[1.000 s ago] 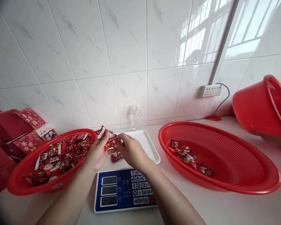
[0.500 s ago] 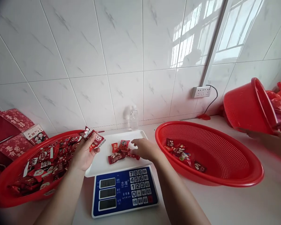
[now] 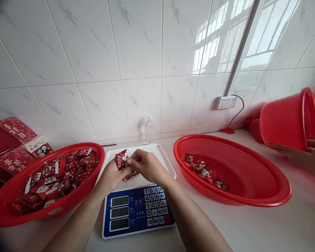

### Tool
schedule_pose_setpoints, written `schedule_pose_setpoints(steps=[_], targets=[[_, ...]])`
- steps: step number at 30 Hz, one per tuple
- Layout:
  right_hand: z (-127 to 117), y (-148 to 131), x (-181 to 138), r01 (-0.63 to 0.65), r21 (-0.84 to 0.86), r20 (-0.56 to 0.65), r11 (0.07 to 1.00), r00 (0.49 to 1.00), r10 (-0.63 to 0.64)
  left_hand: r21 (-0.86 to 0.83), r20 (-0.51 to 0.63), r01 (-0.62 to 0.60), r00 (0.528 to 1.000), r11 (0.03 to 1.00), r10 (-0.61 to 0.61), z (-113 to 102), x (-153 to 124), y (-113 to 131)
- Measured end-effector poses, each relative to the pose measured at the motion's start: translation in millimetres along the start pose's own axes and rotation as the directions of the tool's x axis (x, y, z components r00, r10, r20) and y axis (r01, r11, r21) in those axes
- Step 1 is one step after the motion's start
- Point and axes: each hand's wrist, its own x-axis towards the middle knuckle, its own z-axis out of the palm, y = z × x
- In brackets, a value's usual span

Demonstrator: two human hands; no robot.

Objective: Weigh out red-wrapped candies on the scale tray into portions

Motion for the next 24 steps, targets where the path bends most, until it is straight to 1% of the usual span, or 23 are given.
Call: schedule_pose_setpoints(steps=[2,4,7,9,12,16,20,22,24], targets=[[-6,6,4,-0.002,-0.053,-0.076,0.999,0.997,-0.002,0.002,-0.005,-0.001,1.0,1.0,0.001,-4,2,-1],[-16,14,9,-0.051,-0.12,-0.162,0.991,0.986,0.031,-0.024,-0.045,-0.022,0.999,0.999,0.021,-10,4,-2],[-30,29,15,-0.236,-0.268,-0.265,0.934,0.95,0.164,-0.122,-0.119,-0.032,0.993,0.992,0.018,-19,5,-1],[-35,40,17,-0.322,-0.352,-0.302,0.879,0.928,0.219,-0.202,-0.143,-0.016,0.99,0.979,-0.013,-21,5,2],[-34,52,18,-0.333,-0.42,-0.262,0.844,0.935,0.238,-0.263,-0.146,0.003,0.988,0.965,-0.043,-22,4,7],[-30,57,16,-0.279,-0.504,-0.192,0.817,0.959,0.209,-0.268,-0.123,0.029,0.99,0.963,-0.064,-19,4,8],[-29,56,15,-0.228,-0.505,-0.146,0.832,0.973,0.178,-0.282,-0.113,0.067,0.988,0.957,-0.103,-18,3,6],[-29,56,16,-0.216,-0.494,-0.145,0.842,0.976,0.165,-0.289,-0.121,0.08,0.985,0.954,-0.119,-18,3,6],[-28,53,17,-0.208,-0.486,-0.159,0.849,0.976,0.148,-0.255,-0.117,0.079,0.987,0.964,-0.112,-19,3,5]])
